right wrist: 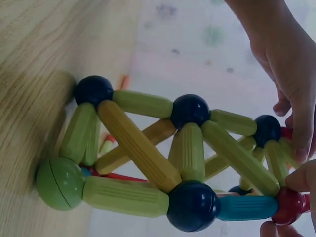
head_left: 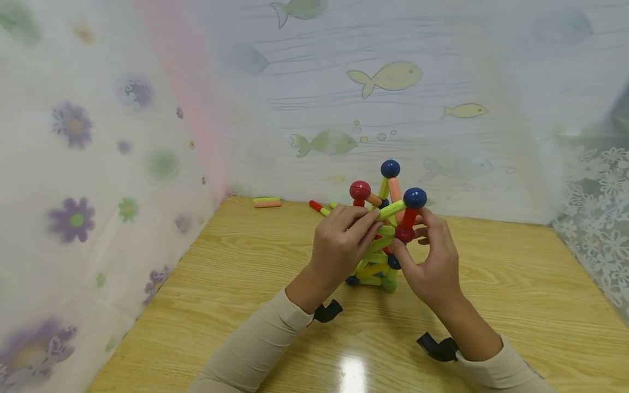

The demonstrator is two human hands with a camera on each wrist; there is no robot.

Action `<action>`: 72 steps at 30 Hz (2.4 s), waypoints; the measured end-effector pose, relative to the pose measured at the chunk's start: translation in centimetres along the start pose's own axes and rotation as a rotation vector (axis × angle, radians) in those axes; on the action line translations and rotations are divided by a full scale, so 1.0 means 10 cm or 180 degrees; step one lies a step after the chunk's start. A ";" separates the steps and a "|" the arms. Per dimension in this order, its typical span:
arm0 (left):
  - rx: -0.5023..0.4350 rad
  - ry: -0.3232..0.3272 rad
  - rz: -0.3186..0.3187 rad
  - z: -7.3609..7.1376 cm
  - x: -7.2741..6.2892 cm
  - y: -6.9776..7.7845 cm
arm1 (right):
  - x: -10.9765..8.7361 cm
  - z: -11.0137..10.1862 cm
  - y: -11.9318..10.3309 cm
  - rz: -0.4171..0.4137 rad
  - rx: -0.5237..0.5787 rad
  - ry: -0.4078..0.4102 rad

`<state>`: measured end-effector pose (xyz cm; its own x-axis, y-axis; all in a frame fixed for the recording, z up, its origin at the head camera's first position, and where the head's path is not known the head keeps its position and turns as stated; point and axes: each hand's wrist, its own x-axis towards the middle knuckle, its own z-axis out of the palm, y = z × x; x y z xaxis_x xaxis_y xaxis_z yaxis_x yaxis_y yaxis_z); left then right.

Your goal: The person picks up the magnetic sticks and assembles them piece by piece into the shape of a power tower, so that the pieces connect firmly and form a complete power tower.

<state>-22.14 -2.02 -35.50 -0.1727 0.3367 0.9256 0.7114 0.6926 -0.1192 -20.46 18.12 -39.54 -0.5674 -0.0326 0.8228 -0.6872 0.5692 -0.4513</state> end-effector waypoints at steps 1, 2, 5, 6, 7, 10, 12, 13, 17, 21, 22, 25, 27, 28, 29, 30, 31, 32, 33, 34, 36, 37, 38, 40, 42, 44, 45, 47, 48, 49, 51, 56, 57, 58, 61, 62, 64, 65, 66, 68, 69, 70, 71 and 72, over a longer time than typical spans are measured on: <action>-0.0014 0.0002 0.0002 0.00 0.00 0.00 | 0.00 0.00 0.00 -0.0017 0.0001 0.0008; -0.0031 0.0010 0.0003 0.00 0.00 -0.01 | 0.00 0.00 0.01 -0.0022 0.0001 0.0011; -0.0134 0.0037 -0.0051 -0.01 -0.01 -0.05 | 0.01 -0.01 0.01 -0.0029 0.0014 0.0019; -0.0183 0.0046 -0.0087 -0.02 -0.02 -0.07 | 0.01 -0.01 0.01 -0.0015 0.0024 0.0009; -0.0221 0.0035 -0.0150 -0.03 -0.03 -0.09 | 0.02 -0.02 0.00 0.0000 0.0026 -0.0006; -0.0320 -0.0132 -0.0453 -0.06 -0.09 -0.17 | 0.02 -0.03 0.02 0.0057 0.0032 -0.0045; -0.0420 -0.0302 -0.0686 -0.08 -0.14 -0.21 | 0.03 -0.04 0.03 0.0120 0.0055 -0.0092; -0.0489 -0.0393 -0.0795 -0.08 -0.17 -0.22 | 0.03 -0.04 0.05 0.0149 0.0060 -0.0114; -0.1029 -0.0564 -0.0996 -0.08 -0.26 -0.31 | 0.02 -0.06 0.08 0.0285 0.0128 -0.0228; -0.1730 -0.0639 -0.1433 0.01 -0.34 -0.54 | 0.04 -0.08 0.09 0.0308 0.0193 -0.0223; -0.1816 -0.0692 -0.1669 0.04 -0.37 -0.63 | 0.04 -0.08 0.10 0.0301 0.0214 -0.0204; -0.1755 -0.1027 -0.2526 0.20 -0.54 -0.90 | 0.05 -0.10 0.11 0.0321 0.0319 -0.0139; -0.1454 -0.1426 -0.2937 0.32 -0.66 -1.09 | 0.05 -0.11 0.12 0.0362 0.0366 -0.0099; -0.1323 -0.1642 -0.3042 0.39 -0.71 -1.19 | 0.06 -0.12 0.13 0.0380 0.0384 -0.0078; -0.1223 -0.1858 -0.3079 0.45 -0.75 -1.28 | 0.07 -0.12 0.13 0.0396 0.0394 -0.0059; -0.1111 -0.2084 -0.3039 0.52 -0.78 -1.37 | 0.08 -0.12 0.14 0.0406 0.0394 -0.0039; -0.1062 -0.2261 -0.2967 0.58 -0.80 -1.44 | 0.08 -0.13 0.15 0.0429 0.0396 -0.0028; -0.1041 -0.2421 -0.2884 0.63 -0.81 -1.50 | 0.08 -0.13 0.16 0.0450 0.0381 -0.0018; -0.1042 -0.2561 -0.2763 0.68 -0.82 -1.56 | 0.08 -0.14 0.17 0.0474 0.0373 -0.0015; -0.1007 -0.2698 -0.2631 0.72 -0.83 -1.61 | 0.08 -0.14 0.17 0.0498 0.0378 -0.0019; -0.0884 -0.2956 -0.2403 0.77 -0.84 -1.67 | 0.08 -0.14 0.17 0.0573 0.0387 -0.0039; -0.0820 -0.3040 -0.2340 0.78 -0.84 -1.69 | 0.08 -0.14 0.18 0.0611 0.0387 -0.0050; -0.0727 -0.3114 -0.2284 0.79 -0.85 -1.70 | 0.07 -0.14 0.18 0.0643 0.0386 -0.0060; -0.0519 -0.3205 -0.2200 0.80 -0.87 -1.72 | 0.07 -0.13 0.19 0.0690 0.0392 -0.0075; -0.0381 -0.3182 -0.2173 0.80 -0.90 -1.73 | 0.06 -0.12 0.20 0.0719 0.0390 -0.0074; -0.0283 -0.3096 -0.2176 0.79 -0.93 -1.76 | 0.06 -0.12 0.20 0.0721 0.0386 -0.0066; -0.0241 -0.3063 -0.2182 0.78 -0.95 -1.77 | 0.06 -0.12 0.19 0.0722 0.0384 -0.0062; -0.0302 -0.3019 -0.2240 0.76 -1.00 -1.81 | 0.06 -0.12 0.17 0.0737 0.0395 -0.0065; -0.0370 -0.2988 -0.2313 0.74 -1.02 -1.82 | 0.06 -0.13 0.16 0.0745 0.0394 -0.0070; -0.0473 -0.2963 -0.2381 0.72 -1.04 -1.83 | 0.07 -0.13 0.15 0.0757 0.0399 -0.0079; -0.0727 -0.2931 -0.2564 0.67 -1.08 -1.82 | 0.07 -0.13 0.14 0.0782 0.0409 -0.0099; -0.1018 -0.2929 -0.2798 0.48 -1.10 -1.69 | 0.07 -0.13 0.12 0.0812 0.0410 -0.0135; -0.0999 -0.2939 -0.2796 0.44 -1.11 -1.66 | 0.07 -0.13 0.12 0.0811 0.0402 -0.0138; -0.0967 -0.2945 -0.2798 0.40 -1.12 -1.63 | 0.07 -0.13 0.12 0.0811 0.0395 -0.0146; -0.0827 -0.2940 -0.2804 0.30 -1.14 -1.54 | 0.07 -0.13 0.12 0.0811 0.0369 -0.0156; -0.0776 -0.2936 -0.2808 0.28 -1.14 -1.52 | 0.07 -0.13 0.12 0.0813 0.0362 -0.0158; -0.0626 -0.2925 -0.2785 0.23 -1.14 -1.47 | 0.06 -0.13 0.12 0.0825 0.0346 -0.0161; -0.0558 -0.2906 -0.2767 0.21 -1.14 -1.46 | 0.06 -0.13 0.12 0.0830 0.0342 -0.0165; -0.0497 -0.2887 -0.2739 0.19 -1.15 -1.44 | 0.06 -0.13 0.11 0.0837 0.0333 -0.0166; -0.0364 -0.2862 -0.2669 0.18 -1.14 -1.42 | 0.05 -0.13 0.12 0.0847 0.0318 -0.0169; -0.0304 -0.2847 -0.2648 0.17 -1.13 -1.41 | 0.05 -0.14 0.12 0.0849 0.0310 -0.0170; -0.0240 -0.2832 -0.2619 0.17 -1.12 -1.40 | 0.05 -0.14 0.12 0.0848 0.0308 -0.0170; -0.0197 -0.2821 -0.2593 0.17 -1.12 -1.39 | 0.05 -0.13 0.13 0.0851 0.0305 -0.0175; -0.0137 -0.2815 -0.2547 0.16 -1.11 -1.39 | 0.04 -0.13 0.13 0.0856 0.0297 -0.0181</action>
<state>-31.20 -14.31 -44.71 -0.9749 0.1536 0.1613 0.2075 0.8897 0.4066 -20.98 19.92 -39.30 -0.7576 0.0619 0.6498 -0.5459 0.4857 -0.6827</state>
